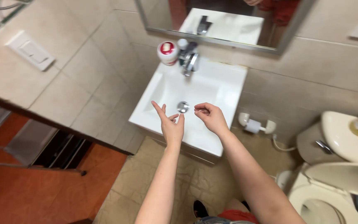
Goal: Organizing various toiletries and cleaning supplies from the sink and toilet area into a drawer and onto a rolling cart.
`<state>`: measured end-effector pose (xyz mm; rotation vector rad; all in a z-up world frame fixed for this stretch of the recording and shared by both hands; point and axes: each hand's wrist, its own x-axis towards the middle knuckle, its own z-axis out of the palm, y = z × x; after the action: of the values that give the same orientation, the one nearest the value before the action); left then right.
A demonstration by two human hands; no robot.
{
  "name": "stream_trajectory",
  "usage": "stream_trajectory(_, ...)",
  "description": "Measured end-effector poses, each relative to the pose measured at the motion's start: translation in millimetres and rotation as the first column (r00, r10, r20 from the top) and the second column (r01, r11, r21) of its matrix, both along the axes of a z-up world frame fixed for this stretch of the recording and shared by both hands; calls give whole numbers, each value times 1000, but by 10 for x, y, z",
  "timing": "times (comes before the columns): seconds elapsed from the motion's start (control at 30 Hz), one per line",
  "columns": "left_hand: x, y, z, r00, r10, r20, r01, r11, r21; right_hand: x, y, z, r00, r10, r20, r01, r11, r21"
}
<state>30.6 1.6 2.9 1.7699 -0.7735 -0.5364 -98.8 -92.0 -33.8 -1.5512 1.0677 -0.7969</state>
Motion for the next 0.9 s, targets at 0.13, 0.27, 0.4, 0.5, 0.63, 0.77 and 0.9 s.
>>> stream_trajectory(0.13,412,-52,101,1000,12,17,-11,1000,-20,485,-145,-29,999,39,6,-39,998,-39)
stream_trajectory(0.27,648,-246,206,999,-34,7,34,999,-22,767,-551,-60,998,2,-56,-13,979,-205)
stream_trajectory(0.4,918,-663,62,991,-135,21,135,991,-7,949,-1107,78,985,-74,-158,3,913,-409)
stream_trajectory(0.5,1171,-1167,-382,974,-189,124,191,982,-6,1084,-1655,89,968,-165,-189,45,855,-517)
stream_trajectory(0.63,1403,-1738,-680,953,-265,144,246,960,133,1187,-2272,175,920,-261,-293,33,795,-605)
stream_trajectory(0.77,1556,-2223,-1006,944,-291,154,272,953,137,1340,-2746,63,850,-307,-428,-56,756,-653)
stream_trajectory(0.9,1584,-2582,-923,944,-314,98,289,935,206,1504,-3023,-55,752,-326,-572,-188,727,-661)
